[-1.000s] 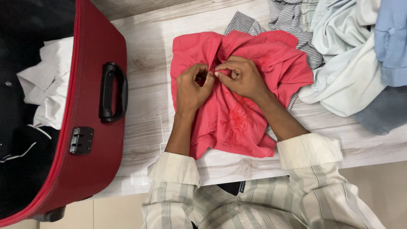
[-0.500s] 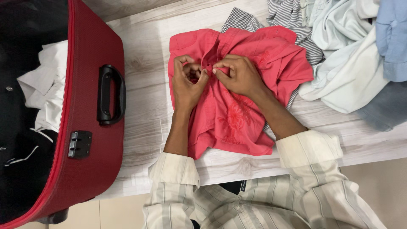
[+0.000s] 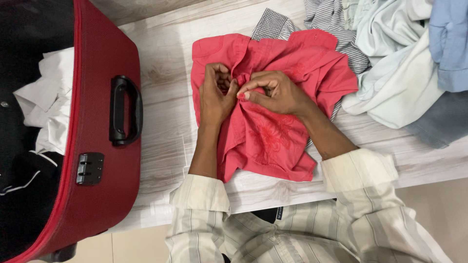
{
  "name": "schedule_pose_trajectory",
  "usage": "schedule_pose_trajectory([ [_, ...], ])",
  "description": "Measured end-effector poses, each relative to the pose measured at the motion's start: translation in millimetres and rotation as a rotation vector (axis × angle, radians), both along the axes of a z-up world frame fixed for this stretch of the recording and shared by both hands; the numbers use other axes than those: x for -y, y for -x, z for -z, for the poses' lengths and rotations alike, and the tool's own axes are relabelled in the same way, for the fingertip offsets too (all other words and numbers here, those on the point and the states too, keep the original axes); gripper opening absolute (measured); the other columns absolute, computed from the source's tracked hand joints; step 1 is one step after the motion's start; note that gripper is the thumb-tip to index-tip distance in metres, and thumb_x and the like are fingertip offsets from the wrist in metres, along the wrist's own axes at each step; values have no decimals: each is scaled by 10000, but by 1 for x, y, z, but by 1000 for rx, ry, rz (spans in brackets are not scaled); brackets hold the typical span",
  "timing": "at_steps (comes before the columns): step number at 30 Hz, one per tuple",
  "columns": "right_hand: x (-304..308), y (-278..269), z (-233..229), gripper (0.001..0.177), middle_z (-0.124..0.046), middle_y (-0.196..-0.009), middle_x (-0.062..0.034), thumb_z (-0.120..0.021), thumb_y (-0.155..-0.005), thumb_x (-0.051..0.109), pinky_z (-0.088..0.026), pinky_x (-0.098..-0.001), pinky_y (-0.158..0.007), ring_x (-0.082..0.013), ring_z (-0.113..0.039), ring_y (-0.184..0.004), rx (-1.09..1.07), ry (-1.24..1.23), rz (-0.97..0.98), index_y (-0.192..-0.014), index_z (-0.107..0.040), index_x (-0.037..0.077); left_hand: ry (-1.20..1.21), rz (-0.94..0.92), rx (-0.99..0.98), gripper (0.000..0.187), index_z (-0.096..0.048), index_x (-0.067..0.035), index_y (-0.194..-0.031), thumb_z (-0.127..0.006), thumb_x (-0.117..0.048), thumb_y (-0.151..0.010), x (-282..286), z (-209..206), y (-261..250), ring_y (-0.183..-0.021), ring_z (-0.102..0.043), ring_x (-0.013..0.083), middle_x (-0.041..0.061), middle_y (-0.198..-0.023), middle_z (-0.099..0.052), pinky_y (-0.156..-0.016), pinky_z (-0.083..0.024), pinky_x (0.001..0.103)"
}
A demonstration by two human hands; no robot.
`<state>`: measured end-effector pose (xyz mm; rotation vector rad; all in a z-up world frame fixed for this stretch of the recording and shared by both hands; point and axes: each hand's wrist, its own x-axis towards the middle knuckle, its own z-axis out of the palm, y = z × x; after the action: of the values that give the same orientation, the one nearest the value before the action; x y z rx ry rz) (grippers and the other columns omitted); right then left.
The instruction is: The person takes a red shirt out of a suitcase and folds it on a wooden surface by hand, occasionally handling the buttons.
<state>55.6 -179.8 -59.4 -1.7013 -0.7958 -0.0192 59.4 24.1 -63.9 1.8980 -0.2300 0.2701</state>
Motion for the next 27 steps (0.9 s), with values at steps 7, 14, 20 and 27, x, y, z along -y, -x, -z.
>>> schedule_pose_trajectory([
  [7, -3, 6, -15, 412, -583, -1214, -120, -626, -895, -68, -400, -244, -589, -68, -478, -696, 69, -1, 447, -1280, -705, 55, 315, -2, 33, 219, -537, -67, -1084, -711, 5, -972, -10, 19, -6, -814, -542, 62, -16, -947, -574, -755, -491, 217],
  [14, -16, 19, -26, 297, -691, -969, -70, -779, -882, 138, -514, -301, -673, -161, -642, -758, 238, 211, 114, -1150, -673, 68, 391, 26, 98, 191, -536, -73, -1083, -677, 17, -991, -6, 20, -3, -773, -513, 48, -10, -955, -572, -698, -439, 207],
  [20, -21, 15, -32, 406, -659, -800, -52, -786, -800, 220, -491, -368, -587, -211, -624, -637, 35, 402, 185, -1152, -657, 64, 545, 105, 180, 207, -481, -84, -1038, -616, 72, -1021, -4, 23, -5, -916, -560, 62, 48, -1114, -624, -810, -488, 228],
  [27, -14, 5, 2, 224, -580, -732, -38, -765, -841, 168, -372, -328, -510, -126, -486, -568, 21, 228, 70, -1031, -713, 63, 533, 125, 228, 194, -476, -82, -1046, -626, 41, -1050, 3, 18, -2, -985, -595, 94, 75, -1138, -633, -862, -504, 250],
])
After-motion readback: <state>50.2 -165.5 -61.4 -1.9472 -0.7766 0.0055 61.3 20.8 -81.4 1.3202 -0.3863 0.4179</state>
